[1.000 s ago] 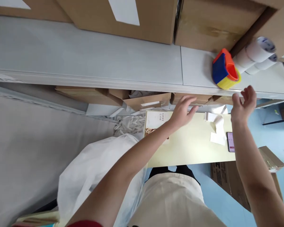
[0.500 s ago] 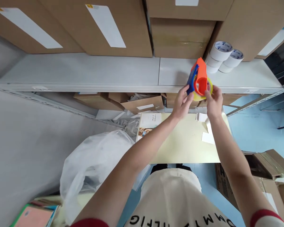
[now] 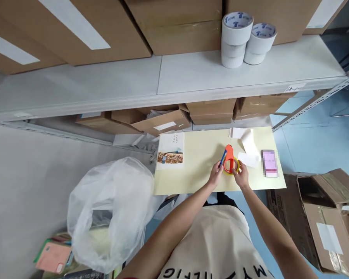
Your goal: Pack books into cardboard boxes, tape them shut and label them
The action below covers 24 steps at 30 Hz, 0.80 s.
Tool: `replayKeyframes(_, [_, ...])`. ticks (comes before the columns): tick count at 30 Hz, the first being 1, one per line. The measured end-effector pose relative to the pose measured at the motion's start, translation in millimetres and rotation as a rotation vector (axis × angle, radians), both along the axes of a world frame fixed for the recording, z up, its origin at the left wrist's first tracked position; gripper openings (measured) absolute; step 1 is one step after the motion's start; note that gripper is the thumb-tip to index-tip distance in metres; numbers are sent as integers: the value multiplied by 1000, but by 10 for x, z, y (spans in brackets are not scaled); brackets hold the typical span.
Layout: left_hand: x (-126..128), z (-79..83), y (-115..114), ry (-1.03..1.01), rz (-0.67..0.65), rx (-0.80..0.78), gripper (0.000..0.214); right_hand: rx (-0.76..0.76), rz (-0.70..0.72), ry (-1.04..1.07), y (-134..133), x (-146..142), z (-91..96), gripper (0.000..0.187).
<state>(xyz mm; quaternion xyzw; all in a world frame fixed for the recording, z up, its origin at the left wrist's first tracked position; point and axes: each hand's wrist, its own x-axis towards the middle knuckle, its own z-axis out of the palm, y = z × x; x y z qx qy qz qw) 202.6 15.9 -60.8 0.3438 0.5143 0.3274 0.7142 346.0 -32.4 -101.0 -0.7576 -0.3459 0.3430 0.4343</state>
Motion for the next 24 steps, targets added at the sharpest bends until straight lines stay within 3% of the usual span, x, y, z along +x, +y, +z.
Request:
replayKeyframes(3, [84,-136,0,0,-19,-131,71,-49,3,-16,-18,87,-179,64])
replayKeyframes(9, [169,-257,2,26,-23,-174,64,-85,43,-22,10,209,-312,70])
replayKeyframes(17, [174,-226,20,98,-111,-181,59,-130,97,2,-11,262,-335,80])
replayKeyframes(21, [134,-220,-15,125,-149,-209,64,-139,111,-121,-42,240,-338,80])
replayKeyframes(24, [-47,-212,-147,139,-154,-235,72,-89,84,-234,-86,183,-266,79])
